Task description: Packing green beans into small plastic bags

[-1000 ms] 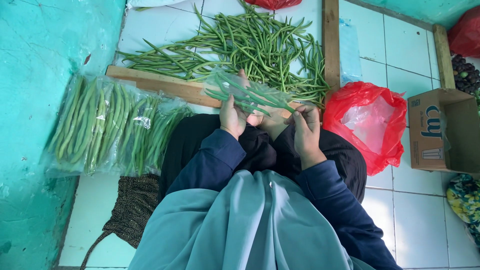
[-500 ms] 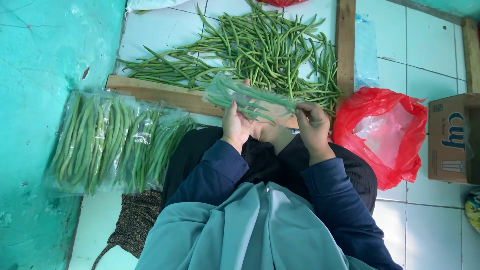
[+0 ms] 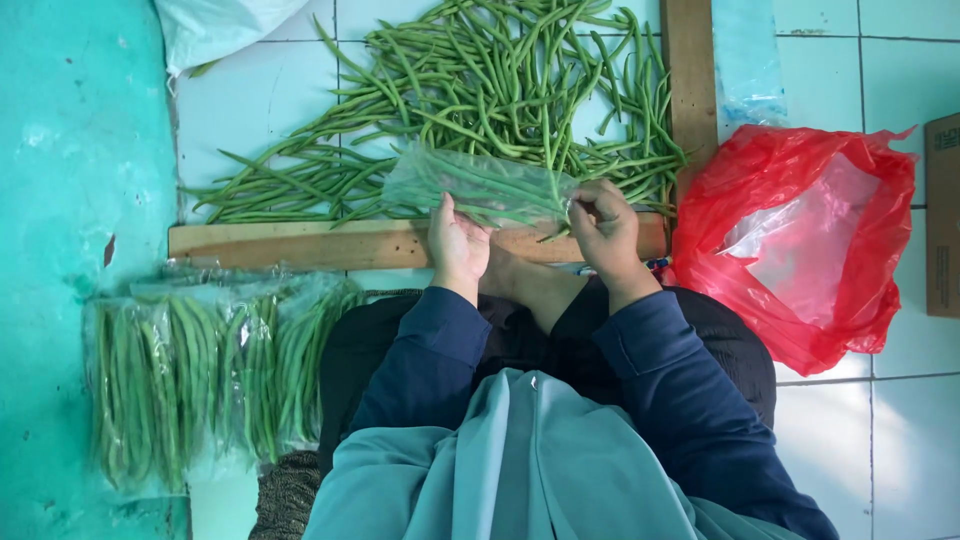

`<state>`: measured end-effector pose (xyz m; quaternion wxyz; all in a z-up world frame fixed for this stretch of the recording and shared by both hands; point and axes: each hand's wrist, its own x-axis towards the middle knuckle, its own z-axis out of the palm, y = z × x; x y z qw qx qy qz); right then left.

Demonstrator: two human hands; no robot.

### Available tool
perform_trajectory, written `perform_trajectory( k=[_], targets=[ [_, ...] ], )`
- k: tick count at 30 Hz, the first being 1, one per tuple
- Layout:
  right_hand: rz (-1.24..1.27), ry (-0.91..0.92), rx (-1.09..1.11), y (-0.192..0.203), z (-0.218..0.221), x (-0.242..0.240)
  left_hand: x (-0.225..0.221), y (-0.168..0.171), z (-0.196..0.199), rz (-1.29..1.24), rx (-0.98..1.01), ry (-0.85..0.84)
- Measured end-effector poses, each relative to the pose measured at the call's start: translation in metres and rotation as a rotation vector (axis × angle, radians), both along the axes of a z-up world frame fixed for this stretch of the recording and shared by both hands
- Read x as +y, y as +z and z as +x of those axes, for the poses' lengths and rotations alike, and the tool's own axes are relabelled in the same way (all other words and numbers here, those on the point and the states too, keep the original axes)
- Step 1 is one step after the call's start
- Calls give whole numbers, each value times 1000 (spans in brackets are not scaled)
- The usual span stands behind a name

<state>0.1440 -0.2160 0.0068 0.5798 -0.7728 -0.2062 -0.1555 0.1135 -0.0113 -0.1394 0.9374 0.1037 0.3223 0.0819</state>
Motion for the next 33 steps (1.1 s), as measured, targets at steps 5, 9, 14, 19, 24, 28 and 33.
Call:
perform_trajectory(
  k=[5, 9, 14, 19, 24, 28, 33],
  targets=[
    [-95, -201, 224, -41, 40, -47, 28, -7, 32, -32, 6, 93],
    [-416, -149, 424, -60, 41, -28, 37, 29, 44, -46, 4, 171],
    [-569, -11, 310, -63, 37, 9, 41, 48, 43, -113, -53, 197],
    [-326, -153, -3, -51, 59, -10, 35, 62, 31, -173, -71, 315],
    [-28, -167, -13, -2, 60, -24, 33, 16, 27, -127, 97, 271],
    [129, -111, -45, 29, 52, -32, 37, -9, 22, -105, 93, 275],
    [380, -181, -28, 48, 41, -55, 39, 84, 33, -17, -2, 292]
  ],
)
